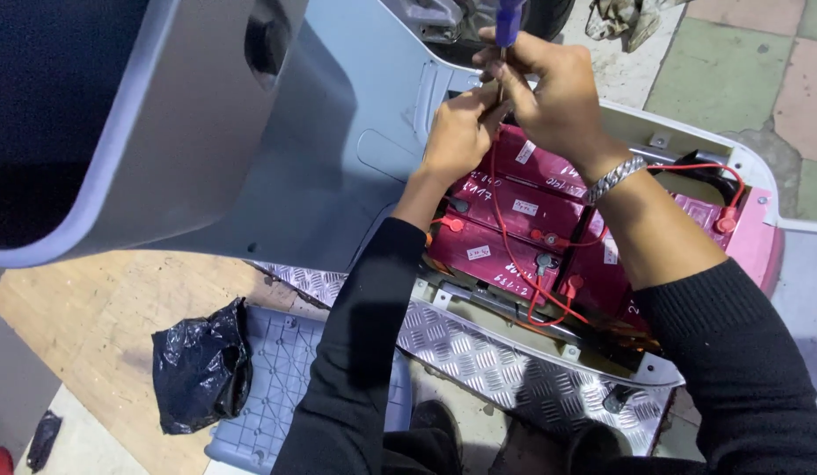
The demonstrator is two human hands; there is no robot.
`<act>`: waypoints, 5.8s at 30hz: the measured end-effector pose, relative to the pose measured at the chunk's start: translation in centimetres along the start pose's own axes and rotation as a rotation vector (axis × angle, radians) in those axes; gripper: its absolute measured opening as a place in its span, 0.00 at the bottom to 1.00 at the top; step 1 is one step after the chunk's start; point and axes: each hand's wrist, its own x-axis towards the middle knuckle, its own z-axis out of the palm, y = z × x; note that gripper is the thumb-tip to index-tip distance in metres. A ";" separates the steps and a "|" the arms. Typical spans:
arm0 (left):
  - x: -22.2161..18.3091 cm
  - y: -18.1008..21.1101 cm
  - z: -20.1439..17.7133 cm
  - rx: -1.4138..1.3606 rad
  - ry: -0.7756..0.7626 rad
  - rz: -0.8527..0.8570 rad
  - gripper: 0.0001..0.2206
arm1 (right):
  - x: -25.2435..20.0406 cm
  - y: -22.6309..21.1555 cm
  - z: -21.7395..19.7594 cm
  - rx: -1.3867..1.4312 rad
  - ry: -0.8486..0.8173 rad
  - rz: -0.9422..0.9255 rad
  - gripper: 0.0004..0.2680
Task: Connecting electrical wires to battery terminals on an electric scooter using a screwdriver
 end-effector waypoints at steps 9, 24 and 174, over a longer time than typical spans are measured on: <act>0.2 0.4 -0.6 -0.080 -0.175 -0.056 0.05 | -0.5 2.1 0.6 -0.030 0.143 0.057 0.15; 0.2 1.1 -0.8 0.054 -0.240 -0.221 0.25 | -0.6 1.0 -0.6 -0.040 0.053 -0.053 0.04; 5.8 13.3 -10.7 -0.813 0.408 -0.257 0.18 | -8.1 6.8 6.0 -1.289 -0.178 -0.205 0.11</act>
